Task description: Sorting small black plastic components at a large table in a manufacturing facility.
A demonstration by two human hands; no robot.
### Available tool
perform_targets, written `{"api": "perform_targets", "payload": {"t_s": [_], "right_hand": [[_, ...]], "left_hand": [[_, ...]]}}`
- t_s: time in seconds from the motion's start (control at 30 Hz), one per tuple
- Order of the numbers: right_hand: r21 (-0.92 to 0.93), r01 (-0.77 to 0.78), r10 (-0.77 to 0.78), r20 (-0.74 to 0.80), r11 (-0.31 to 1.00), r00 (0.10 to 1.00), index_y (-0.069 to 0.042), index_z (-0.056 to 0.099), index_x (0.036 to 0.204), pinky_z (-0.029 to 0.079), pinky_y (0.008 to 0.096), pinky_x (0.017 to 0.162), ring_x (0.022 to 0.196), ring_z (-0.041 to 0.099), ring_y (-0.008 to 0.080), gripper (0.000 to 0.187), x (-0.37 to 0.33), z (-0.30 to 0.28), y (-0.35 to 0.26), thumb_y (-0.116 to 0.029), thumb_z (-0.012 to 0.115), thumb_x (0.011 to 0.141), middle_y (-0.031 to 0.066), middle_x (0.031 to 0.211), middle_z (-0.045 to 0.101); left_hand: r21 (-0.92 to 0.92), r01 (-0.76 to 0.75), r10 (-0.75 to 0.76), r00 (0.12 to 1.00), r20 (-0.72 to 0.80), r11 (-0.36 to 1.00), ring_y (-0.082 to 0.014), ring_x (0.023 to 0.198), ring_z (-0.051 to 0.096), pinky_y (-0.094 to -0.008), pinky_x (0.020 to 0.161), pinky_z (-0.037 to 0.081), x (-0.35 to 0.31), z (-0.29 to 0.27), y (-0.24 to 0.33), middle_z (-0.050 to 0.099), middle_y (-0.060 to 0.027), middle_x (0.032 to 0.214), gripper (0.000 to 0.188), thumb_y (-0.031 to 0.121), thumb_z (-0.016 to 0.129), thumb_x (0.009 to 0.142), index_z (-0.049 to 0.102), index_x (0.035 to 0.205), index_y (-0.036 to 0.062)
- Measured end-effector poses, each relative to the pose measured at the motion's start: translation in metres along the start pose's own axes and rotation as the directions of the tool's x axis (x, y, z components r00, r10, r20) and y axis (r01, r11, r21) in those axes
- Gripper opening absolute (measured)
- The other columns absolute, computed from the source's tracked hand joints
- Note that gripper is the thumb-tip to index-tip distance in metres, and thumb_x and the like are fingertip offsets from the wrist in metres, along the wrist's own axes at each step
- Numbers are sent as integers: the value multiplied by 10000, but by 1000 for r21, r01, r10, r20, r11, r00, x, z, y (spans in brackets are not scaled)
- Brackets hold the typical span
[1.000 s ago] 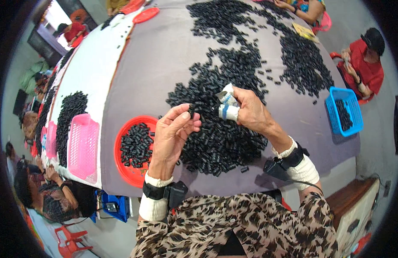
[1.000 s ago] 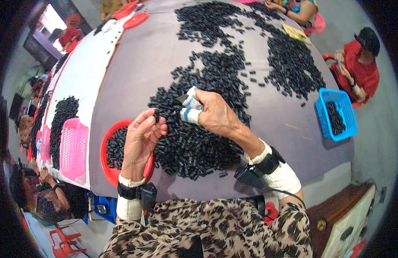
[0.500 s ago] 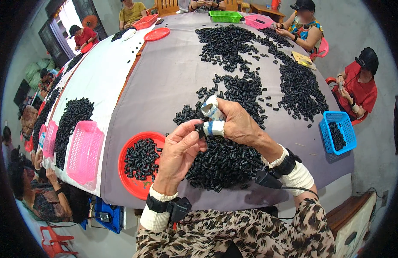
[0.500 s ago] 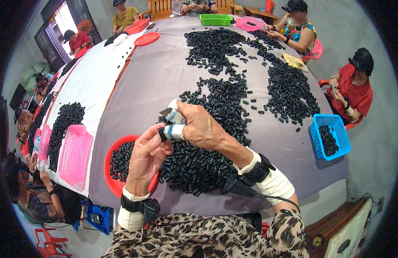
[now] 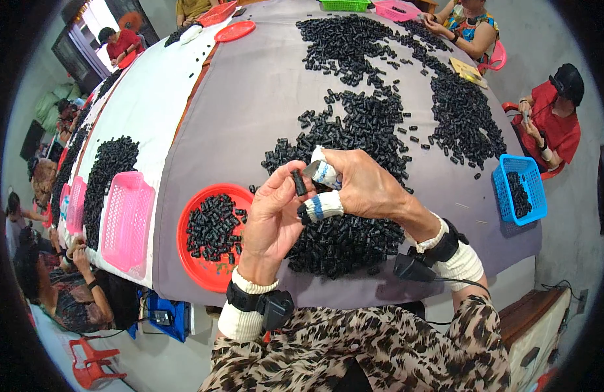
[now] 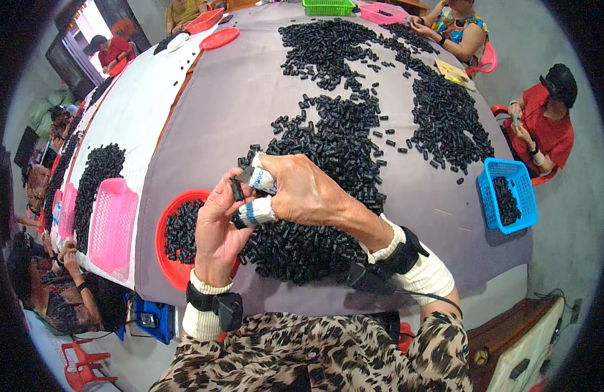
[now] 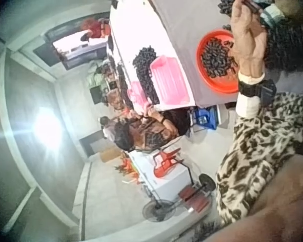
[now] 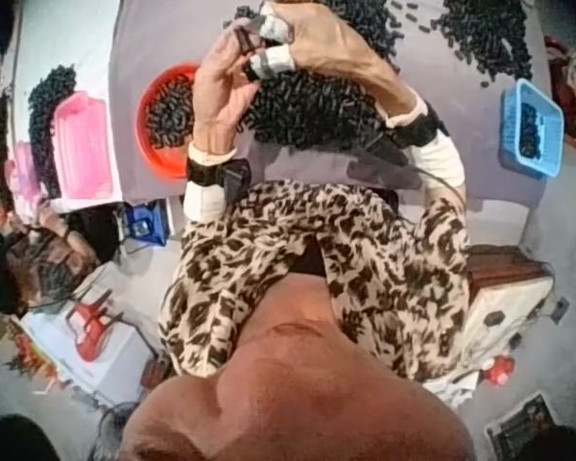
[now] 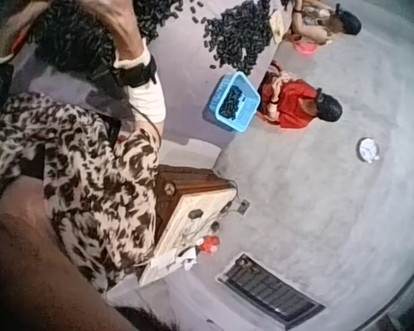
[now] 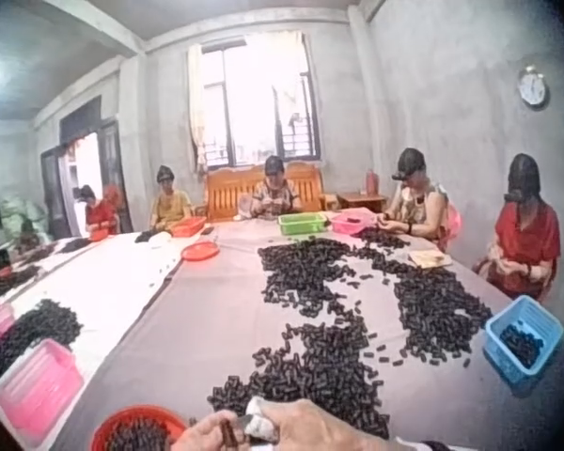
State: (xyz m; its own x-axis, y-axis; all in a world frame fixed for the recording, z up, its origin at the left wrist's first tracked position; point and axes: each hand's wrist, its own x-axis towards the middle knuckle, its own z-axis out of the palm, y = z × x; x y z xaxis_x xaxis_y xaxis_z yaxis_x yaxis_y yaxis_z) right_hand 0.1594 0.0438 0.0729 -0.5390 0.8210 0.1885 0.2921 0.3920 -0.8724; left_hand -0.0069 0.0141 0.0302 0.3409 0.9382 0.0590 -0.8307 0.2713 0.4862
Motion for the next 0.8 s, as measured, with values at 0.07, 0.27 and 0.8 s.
{"api": "perform_targets", "payload": {"t_s": [0.07,0.27,0.8], "right_hand": [[1,-1,1,10,1000,1000,-3,553,785,434,326,560,587,553,190,374,1,-2,-1,-301,735,651,100,655,570],[-51,-37,40,52,998,998,10,555,767,443,332,565,596,575,225,393,3,-5,1,-322,723,641,122,651,579],[-80,-3,11,91,997,996,10,550,735,434,346,543,573,572,235,387,1,-4,10,-333,714,660,116,621,568]], "left_hand": [[11,6,-6,1000,-25,1000,-159,853,570,-290,799,470,0,-1,-1,608,-77,931,276,121,544,873,522,1124,10],[15,15,-15,1000,-8,1000,-163,893,589,-320,808,487,3,-6,-5,611,-76,964,273,120,534,879,518,1129,12],[104,14,-8,998,-62,994,-177,928,596,-324,816,493,1,-7,-11,609,-101,1027,273,108,547,868,530,1114,-7]]}}
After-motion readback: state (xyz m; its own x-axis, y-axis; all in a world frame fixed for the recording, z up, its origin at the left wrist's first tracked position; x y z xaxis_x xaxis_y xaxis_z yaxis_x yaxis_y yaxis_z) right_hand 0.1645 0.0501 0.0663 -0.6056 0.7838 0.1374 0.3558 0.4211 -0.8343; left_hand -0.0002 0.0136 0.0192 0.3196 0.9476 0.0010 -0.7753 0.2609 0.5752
